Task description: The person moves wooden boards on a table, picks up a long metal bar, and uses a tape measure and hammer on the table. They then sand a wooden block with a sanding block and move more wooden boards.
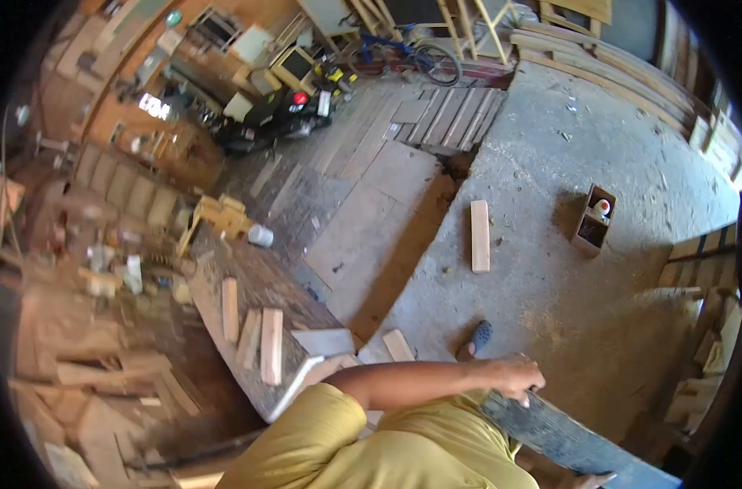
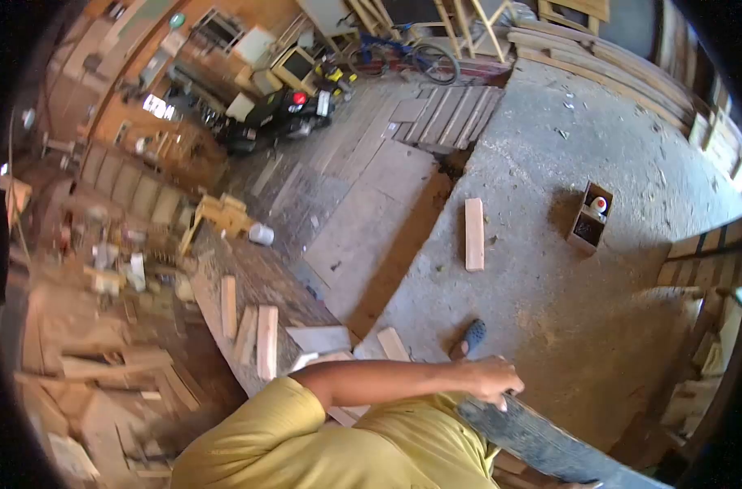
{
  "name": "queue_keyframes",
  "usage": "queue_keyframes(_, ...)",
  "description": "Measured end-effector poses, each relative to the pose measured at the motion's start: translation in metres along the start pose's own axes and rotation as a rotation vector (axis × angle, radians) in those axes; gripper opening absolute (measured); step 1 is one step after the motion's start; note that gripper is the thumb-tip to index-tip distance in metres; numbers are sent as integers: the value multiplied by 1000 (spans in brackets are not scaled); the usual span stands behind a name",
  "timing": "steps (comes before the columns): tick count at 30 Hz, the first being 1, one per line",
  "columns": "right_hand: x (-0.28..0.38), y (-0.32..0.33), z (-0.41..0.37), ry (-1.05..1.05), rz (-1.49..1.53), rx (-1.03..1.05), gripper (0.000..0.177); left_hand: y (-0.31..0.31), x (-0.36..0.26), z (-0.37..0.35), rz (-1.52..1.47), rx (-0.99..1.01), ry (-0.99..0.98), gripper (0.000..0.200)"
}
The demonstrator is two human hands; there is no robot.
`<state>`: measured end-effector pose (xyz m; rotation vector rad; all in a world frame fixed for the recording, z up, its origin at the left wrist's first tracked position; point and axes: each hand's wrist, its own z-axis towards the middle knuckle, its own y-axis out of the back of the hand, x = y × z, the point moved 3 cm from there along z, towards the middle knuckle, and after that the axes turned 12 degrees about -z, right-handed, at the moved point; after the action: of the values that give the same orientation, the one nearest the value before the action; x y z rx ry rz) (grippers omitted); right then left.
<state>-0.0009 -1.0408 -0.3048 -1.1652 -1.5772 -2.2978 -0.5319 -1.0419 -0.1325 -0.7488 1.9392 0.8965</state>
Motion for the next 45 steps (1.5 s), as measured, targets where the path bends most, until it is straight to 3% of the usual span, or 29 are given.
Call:
queue_keyframes(1,30,9,-8,-175,135,-1,64,1,4,-2,14,41,0,38)
queue_keyframes(2,84,17,-18,-195,127,-20,64,2,4,-2,-15,45,-43,38)
queue_keyframes(4,164,21,-34,-754,682,-107,59,5,5,0,-45,28,-104,38)
queue_keyframes(8,196,23,-40,-761,601,-124,60,3,12,5,-5,74,-195,39)
queue_keyframes(11,157,18,-32,-685,610,-62,62,6,26,15,36,201,-293,40)
queue_keyframes(13,133,8,-32,-635,672,-51,62,31,36,16,-39,517,-212,47)
queue_keyframes(16,89,5,-45,-566,775,-24,62,76,74,5,7,484,-195,51)
queue_keyframes(17,94,14,-41,-613,677,-141,59,86,94,4,71,448,-216,51)
queue_keyframes(18,33,3,-43,-364,562,-236,54,99,116,1,101,521,-161,53)
queue_keyframes(19,42,9,-57,-401,561,-339,54,127,127,6,147,563,-100,56)
queue_keyframes(21,87,17,-38,-615,432,-264,58,178,136,1,259,591,-35,57)
queue_keyframes(22,112,23,-41,-615,295,-298,62,200,153,2,268,580,-3,58)
queue_keyframes(23,53,13,-33,-573,272,-268,66,221,170,6,270,560,35,59)
queue_keyframes(26,88,22,-32,-702,13,-250,73,290,175,21,110,359,204,55)
queue_keyframes(27,91,24,-34,-745,-126,-204,76,305,186,33,80,296,216,52)
queue_keyframes(31,90,22,-39,-798,-226,-307,77,332,214,91,79,290,186,52)
queue_keyframes(33,70,16,-42,-807,-104,-299,75,335,194,123,59,312,121,51)
queue_keyframes(35,111,19,-49,-775,211,-319,73,333,174,161,10,316,124,50)
queue_keyframes(39,103,16,-59,-667,415,-381,60,320,169,265,-63,305,187,48)
queue_keyframes(41,102,16,-68,-760,461,-369,58,321,161,309,-61,274,248,48)
queue_keyframes(43,115,17,-70,-862,222,-361,66,336,163,357,-48,235,293,49)
queue_keyframes(45,124,20,-68,-1026,-134,-307,70,349,191,392,196,139,220,50)
